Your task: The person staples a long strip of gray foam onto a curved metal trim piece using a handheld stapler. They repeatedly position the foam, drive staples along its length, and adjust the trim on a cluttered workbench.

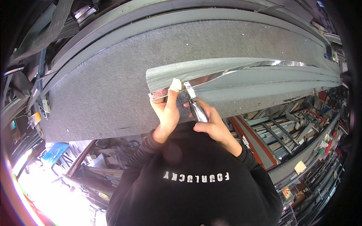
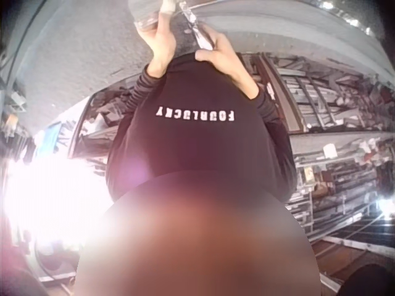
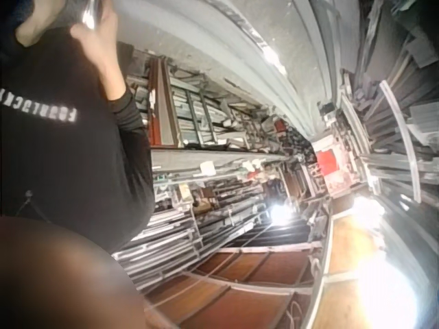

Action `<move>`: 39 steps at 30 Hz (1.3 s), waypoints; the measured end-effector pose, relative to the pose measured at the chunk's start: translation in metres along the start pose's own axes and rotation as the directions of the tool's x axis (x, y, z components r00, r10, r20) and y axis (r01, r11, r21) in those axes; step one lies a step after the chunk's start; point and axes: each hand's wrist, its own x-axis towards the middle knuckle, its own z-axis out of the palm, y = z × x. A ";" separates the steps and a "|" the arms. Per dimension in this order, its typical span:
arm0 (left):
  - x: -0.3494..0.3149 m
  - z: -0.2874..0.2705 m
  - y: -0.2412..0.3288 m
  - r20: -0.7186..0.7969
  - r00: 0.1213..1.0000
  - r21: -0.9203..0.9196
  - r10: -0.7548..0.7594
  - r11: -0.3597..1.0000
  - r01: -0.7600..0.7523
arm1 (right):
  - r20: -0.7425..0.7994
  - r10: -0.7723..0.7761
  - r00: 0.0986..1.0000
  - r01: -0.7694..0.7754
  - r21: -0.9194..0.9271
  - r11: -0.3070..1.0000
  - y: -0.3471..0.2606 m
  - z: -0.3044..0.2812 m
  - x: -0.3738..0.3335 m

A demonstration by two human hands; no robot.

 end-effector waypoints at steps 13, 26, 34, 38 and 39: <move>-0.012 0.002 0.008 0.073 0.997 -0.050 0.038 0.998 -0.035 | -0.005 0.126 0.992 -0.126 -0.016 0.992 0.011 -0.003 -0.005; -0.022 0.000 -0.001 0.093 0.994 -0.061 0.055 0.997 -0.050 | -0.164 0.145 0.976 -0.157 -0.062 0.986 0.018 0.008 -0.005; -0.017 -0.001 -0.007 0.054 0.995 0.072 0.080 0.994 -0.083 | -0.154 0.056 0.987 -0.088 -0.210 0.974 0.038 0.013 0.004; -0.010 0.007 0.000 -0.009 0.997 0.008 0.073 0.997 -0.073 | -0.165 0.015 0.986 -0.067 -0.309 0.949 0.038 0.009 0.010; -0.008 0.009 0.002 -0.020 0.998 -0.007 0.061 0.998 -0.061 | -0.134 -0.038 0.990 0.000 -0.275 0.961 0.037 0.009 0.010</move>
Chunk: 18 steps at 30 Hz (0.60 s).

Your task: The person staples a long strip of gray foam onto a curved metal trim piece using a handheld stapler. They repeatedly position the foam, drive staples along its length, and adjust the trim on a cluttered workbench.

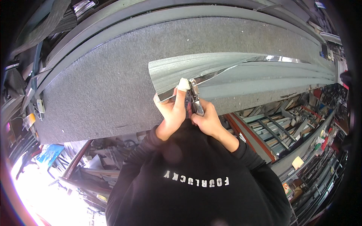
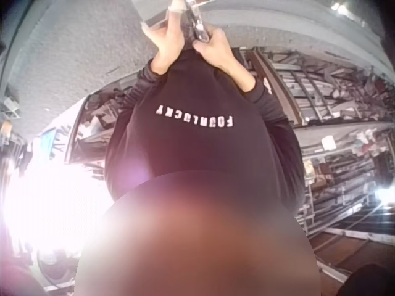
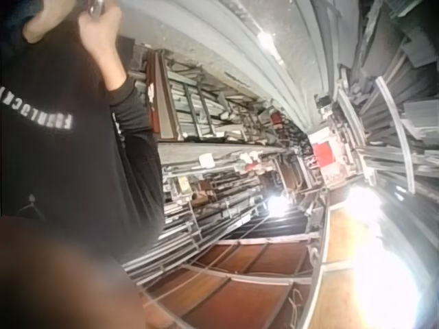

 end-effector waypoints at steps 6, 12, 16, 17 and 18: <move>0.004 -0.003 0.004 0.038 0.999 0.063 0.019 0.998 -0.022 | 0.136 -0.168 0.976 0.212 -0.453 0.866 -0.015 -0.011 -0.004; 0.003 -0.010 0.000 0.113 0.994 0.049 0.003 0.999 -0.009 | 0.321 0.128 0.938 -0.204 0.215 0.955 -0.025 -0.014 -0.010; 0.004 -0.008 -0.003 0.088 0.996 -0.029 -0.016 0.999 0.019 | 0.235 0.131 0.963 -0.131 -0.017 0.991 -0.031 -0.017 -0.016; 0.004 -0.008 -0.003 0.088 0.996 -0.039 -0.017 0.999 0.020 | 0.205 0.202 0.958 -0.185 -0.101 0.978 -0.032 -0.018 -0.017; 0.004 -0.008 -0.003 0.098 0.995 -0.039 -0.021 0.999 0.025 | 0.183 0.173 0.968 -0.151 -0.129 0.980 -0.033 -0.019 -0.018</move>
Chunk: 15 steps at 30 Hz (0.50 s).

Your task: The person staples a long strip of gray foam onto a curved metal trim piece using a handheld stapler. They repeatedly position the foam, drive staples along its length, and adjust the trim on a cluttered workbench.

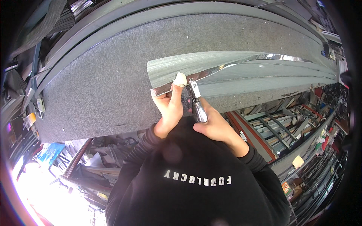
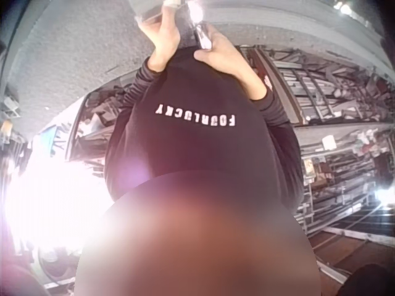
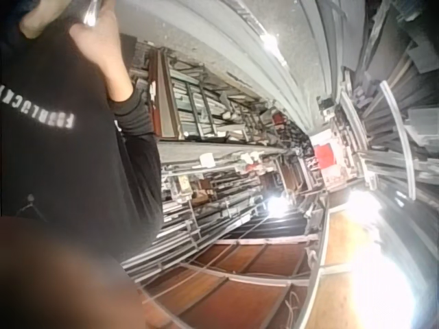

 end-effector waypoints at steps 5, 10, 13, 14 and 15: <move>-0.003 -0.001 0.002 0.019 1.000 -0.019 0.008 1.000 -0.007 | -0.149 -0.087 0.985 0.035 -0.320 0.947 -0.002 0.002 0.001; -0.011 0.001 0.004 -0.005 1.000 -0.020 -0.007 1.000 0.007 | -0.111 -0.080 0.991 0.079 -0.012 0.997 0.000 0.000 0.005; -0.012 0.003 0.005 -0.015 1.000 -0.035 0.004 0.999 -0.004 | -0.091 -0.074 0.993 0.082 0.086 0.993 0.003 -0.001 0.005; -0.012 0.003 0.005 -0.016 1.000 -0.031 0.005 0.999 -0.006 | -0.088 -0.064 0.994 0.072 0.083 0.994 0.004 -0.001 0.006; -0.012 0.004 0.006 -0.020 1.000 -0.035 -0.007 0.999 0.006 | -0.094 -0.089 0.992 0.098 0.102 0.990 0.006 0.000 0.006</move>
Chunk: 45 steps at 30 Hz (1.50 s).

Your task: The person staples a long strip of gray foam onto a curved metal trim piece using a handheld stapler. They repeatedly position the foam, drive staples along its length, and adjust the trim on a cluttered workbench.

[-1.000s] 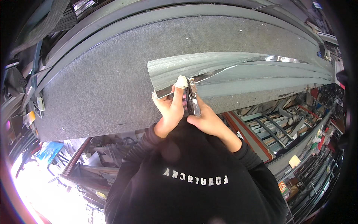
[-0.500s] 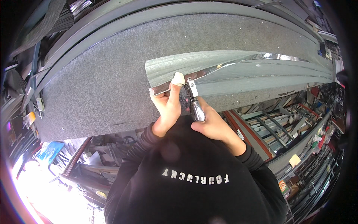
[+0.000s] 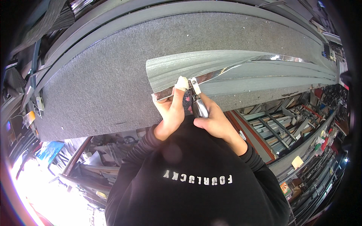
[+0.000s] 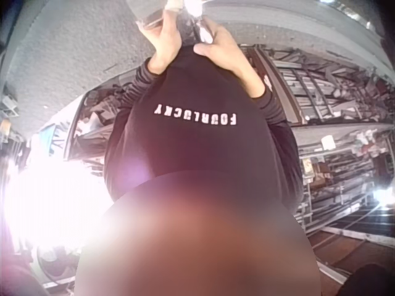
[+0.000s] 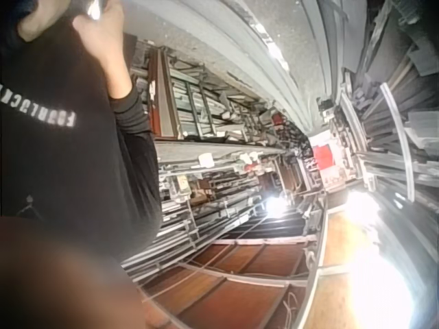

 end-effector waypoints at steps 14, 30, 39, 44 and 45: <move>0.003 0.008 0.012 -0.009 1.000 0.009 -0.001 1.000 0.001 | 0.006 -0.294 0.956 0.294 -0.026 0.956 0.015 0.003 0.002; 0.002 -0.003 -0.001 0.014 1.000 0.007 0.002 1.000 -0.003 | -0.035 -0.065 0.997 0.064 -0.013 0.998 -0.008 -0.002 -0.004; 0.002 0.003 0.002 -0.042 0.999 -0.089 -0.019 0.996 0.015 | -0.071 -0.067 0.995 0.065 -0.037 0.997 -0.006 0.000 -0.003; 0.006 0.004 0.006 -0.030 0.999 -0.026 -0.013 1.000 0.012 | -0.117 -0.120 0.986 0.116 -0.039 0.993 -0.002 0.005 0.000; 0.007 0.003 0.007 -0.016 1.000 0.003 -0.007 1.000 0.007 | -0.096 -0.084 0.992 0.082 -0.023 0.996 -0.001 0.006 0.001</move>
